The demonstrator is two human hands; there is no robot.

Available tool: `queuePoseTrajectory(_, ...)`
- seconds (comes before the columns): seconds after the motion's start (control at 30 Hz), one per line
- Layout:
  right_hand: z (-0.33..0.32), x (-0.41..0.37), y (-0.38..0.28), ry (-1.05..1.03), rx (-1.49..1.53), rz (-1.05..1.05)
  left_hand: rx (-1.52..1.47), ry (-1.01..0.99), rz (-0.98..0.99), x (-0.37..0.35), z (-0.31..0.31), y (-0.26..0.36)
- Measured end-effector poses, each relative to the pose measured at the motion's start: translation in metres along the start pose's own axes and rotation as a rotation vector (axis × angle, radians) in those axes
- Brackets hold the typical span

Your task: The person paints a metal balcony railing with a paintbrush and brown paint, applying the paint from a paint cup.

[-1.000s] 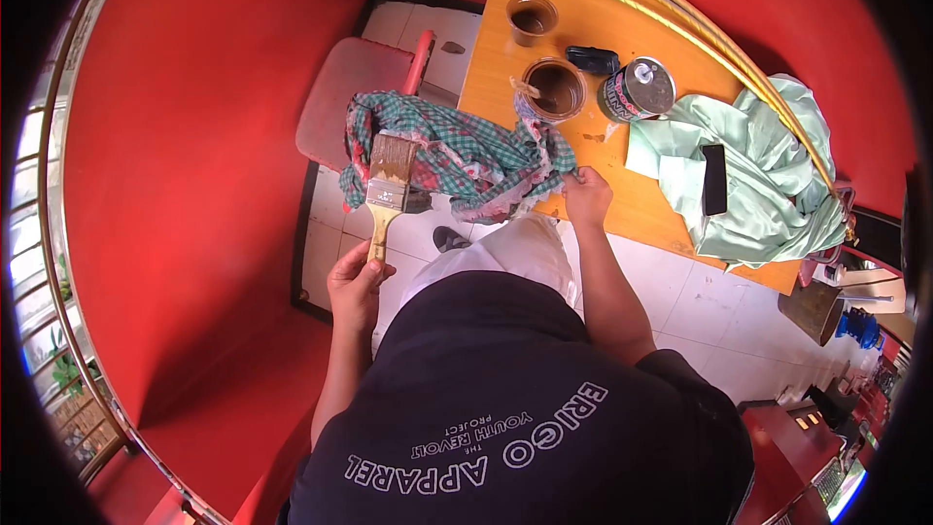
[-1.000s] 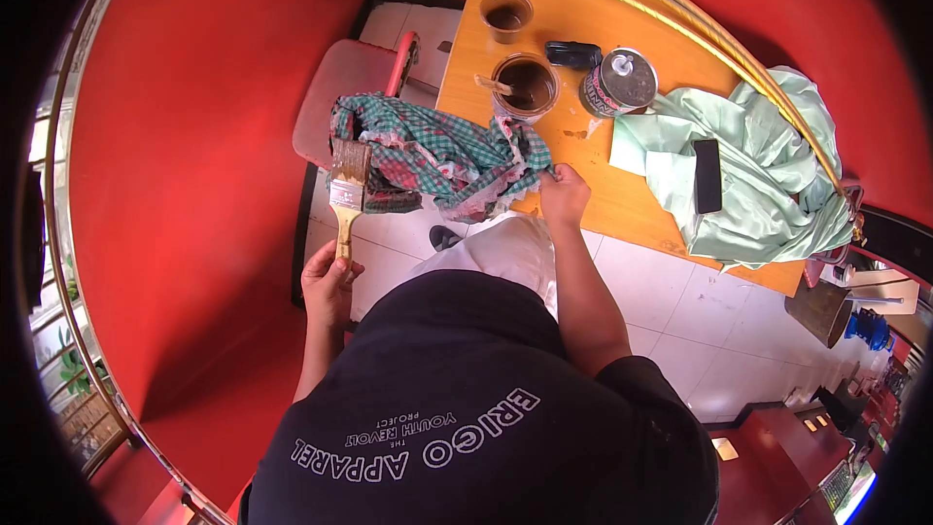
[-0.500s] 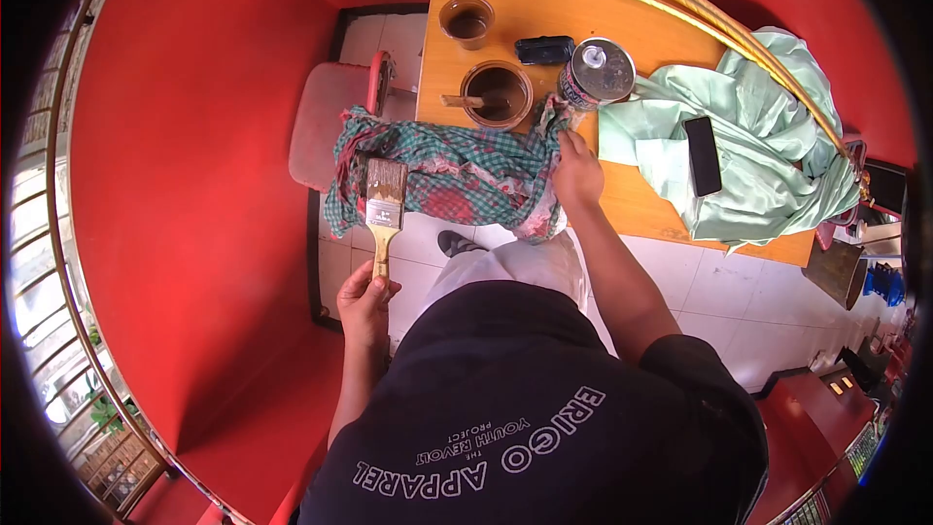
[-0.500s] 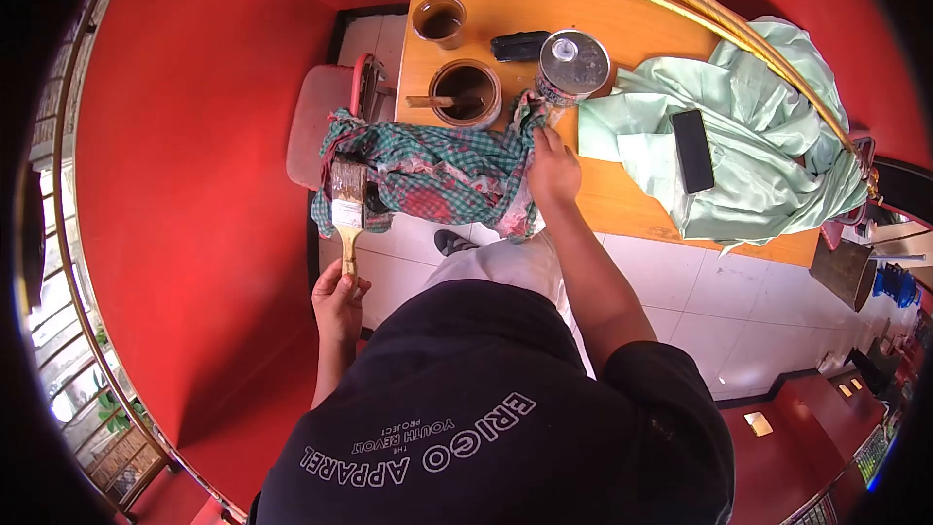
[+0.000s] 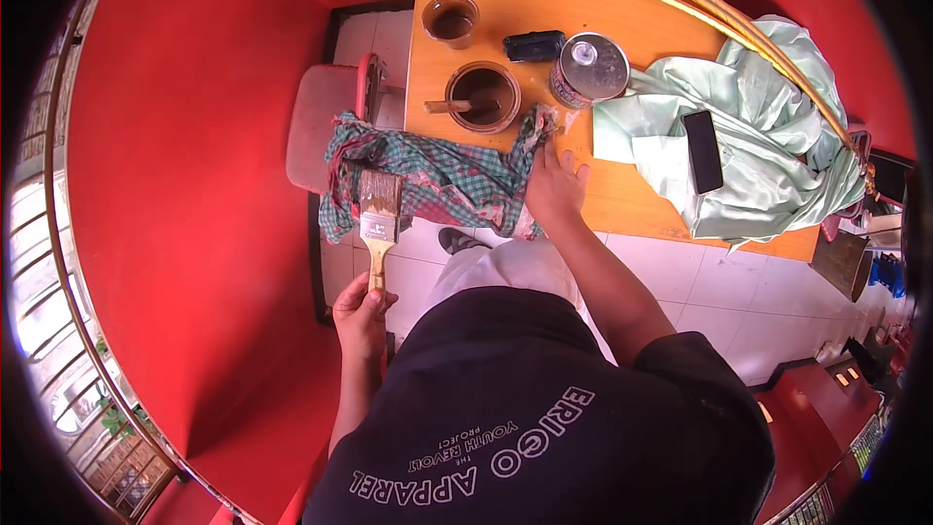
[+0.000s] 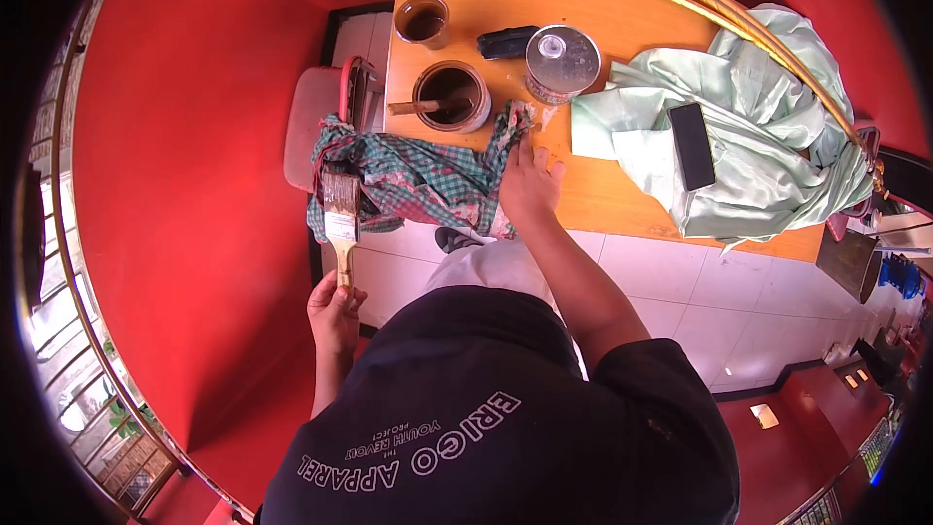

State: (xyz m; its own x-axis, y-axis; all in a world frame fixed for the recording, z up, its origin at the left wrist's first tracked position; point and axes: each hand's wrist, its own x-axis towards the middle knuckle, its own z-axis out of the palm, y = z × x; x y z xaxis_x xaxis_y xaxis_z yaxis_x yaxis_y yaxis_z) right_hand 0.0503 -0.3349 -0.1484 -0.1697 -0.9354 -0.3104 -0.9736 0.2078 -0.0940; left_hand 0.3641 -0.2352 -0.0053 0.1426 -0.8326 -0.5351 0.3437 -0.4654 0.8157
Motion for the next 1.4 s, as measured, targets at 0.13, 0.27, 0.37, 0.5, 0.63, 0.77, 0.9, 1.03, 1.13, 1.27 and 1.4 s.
queuePoseTrajectory(0.13,-0.017,0.007,0.029,0.033,-0.013,0.033,-0.015,-0.017,0.023,0.008,0.001,0.003)
queuePoseTrajectory(0.27,0.003,0.011,0.020,0.006,-0.144,-0.059,-0.055,-0.041,0.007,0.003,-0.003,0.000)
queuePoseTrajectory(0.37,-0.013,0.017,0.026,0.014,-0.080,0.045,-0.065,-0.080,0.009,0.013,-0.002,0.001)
queuePoseTrajectory(0.5,-0.024,0.007,0.019,-0.051,0.005,-0.056,-0.079,-0.071,0.008,0.012,-0.003,0.002)
queuePoseTrajectory(0.63,-0.016,-0.008,0.043,0.137,0.413,-0.045,-0.084,-0.053,0.038,0.014,-0.010,0.001)
queuePoseTrajectory(0.77,-0.012,0.000,0.051,0.247,0.515,0.169,-0.071,-0.021,0.023,0.015,-0.010,0.002)
queuePoseTrajectory(0.9,0.004,0.025,0.027,0.087,0.180,0.100,-0.075,-0.027,0.020,0.014,-0.003,0.003)
queuePoseTrajectory(1.03,0.019,0.017,0.009,0.112,0.006,-0.117,-0.044,-0.021,-0.009,0.011,0.006,0.002)
queuePoseTrajectory(1.13,0.000,0.000,0.016,0.035,0.037,-0.225,0.024,-0.047,0.030,0.011,0.014,0.002)
queuePoseTrajectory(1.27,0.000,0.007,0.059,0.044,0.493,-0.228,0.105,-0.065,-0.006,0.012,0.030,0.002)
queuePoseTrajectory(1.4,-0.014,0.006,0.060,-0.184,1.060,0.288,0.121,-0.142,-0.042,0.019,0.049,-0.009)
